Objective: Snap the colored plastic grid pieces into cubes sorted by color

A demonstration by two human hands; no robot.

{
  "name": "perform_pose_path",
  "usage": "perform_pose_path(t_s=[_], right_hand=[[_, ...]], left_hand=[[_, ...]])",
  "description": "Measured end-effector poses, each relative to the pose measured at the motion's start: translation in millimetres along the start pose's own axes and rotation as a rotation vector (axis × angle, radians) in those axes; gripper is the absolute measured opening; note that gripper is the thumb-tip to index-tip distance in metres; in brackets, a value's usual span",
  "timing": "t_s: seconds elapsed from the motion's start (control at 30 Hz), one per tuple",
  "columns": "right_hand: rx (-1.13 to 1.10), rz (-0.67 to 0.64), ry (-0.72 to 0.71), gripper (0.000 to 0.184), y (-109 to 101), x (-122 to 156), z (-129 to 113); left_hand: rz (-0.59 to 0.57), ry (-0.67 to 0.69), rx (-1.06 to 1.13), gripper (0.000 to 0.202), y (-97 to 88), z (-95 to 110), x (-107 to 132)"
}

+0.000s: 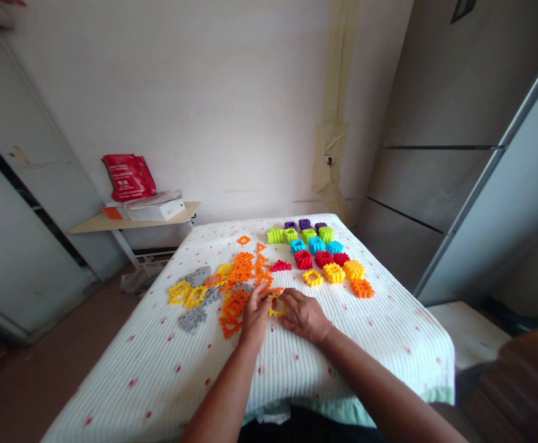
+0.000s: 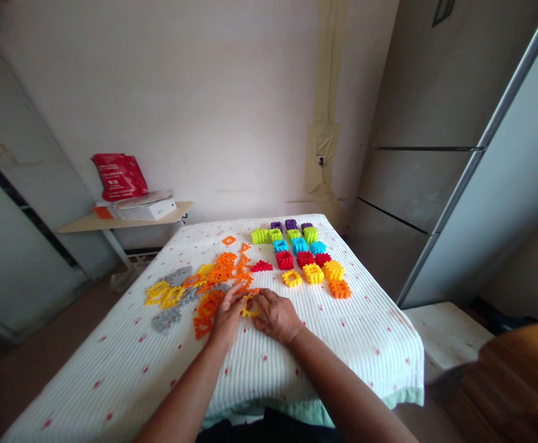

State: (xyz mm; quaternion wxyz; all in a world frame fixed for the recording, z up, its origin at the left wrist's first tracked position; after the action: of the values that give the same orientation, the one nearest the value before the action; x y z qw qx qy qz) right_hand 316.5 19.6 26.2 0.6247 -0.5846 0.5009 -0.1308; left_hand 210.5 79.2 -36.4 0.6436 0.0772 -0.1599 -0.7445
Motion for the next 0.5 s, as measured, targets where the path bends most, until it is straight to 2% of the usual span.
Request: perform_pose_path(t_s=[0.07, 0.13, 0.2, 0.33, 0.5], right_hand=[[0.043, 0.125, 0.084, 0.038, -13.4, 3.9, 17.2], [0.125, 0.253, 0.236, 0.037, -30.7, 12.3, 41.4], [0.218, 0.31, 0.393, 0.035, -43.8, 21.6, 63.4], [0.325, 0.218, 0.595, 0.034, -47.3, 30.6, 87.6], [0.383, 0.118, 0.686, 0.031, -40.2, 33.6, 94.1]], left_hand=[[-0.009, 0.008, 0.05, 0.051, -0.2, 0.9, 0.9], [-0.039, 0.008, 0.09, 0.051, 1.8, 0.7, 1.3], [-0.061, -0.002, 0.095, 0.051, 3.6, -0.7, 1.0], [-0.043, -0.011, 0.068, 0.05, 1.4, -2.9, -1.0], [-0.028, -0.004, 0.042, 0.049, -0.6, -4.1, -2.5]])
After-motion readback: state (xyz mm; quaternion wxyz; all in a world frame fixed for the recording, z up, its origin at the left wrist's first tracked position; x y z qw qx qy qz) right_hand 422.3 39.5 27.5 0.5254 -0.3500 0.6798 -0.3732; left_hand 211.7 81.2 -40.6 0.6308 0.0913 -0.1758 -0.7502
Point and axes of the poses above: each hand's wrist, its own x-axis away from the middle knuckle, its own y-axis out of the palm, z = x × y, the point moved 10 cm from there along -x, towards the middle knuckle, and after that the axes turned 9 degrees about -y, right-handed, at the moved point
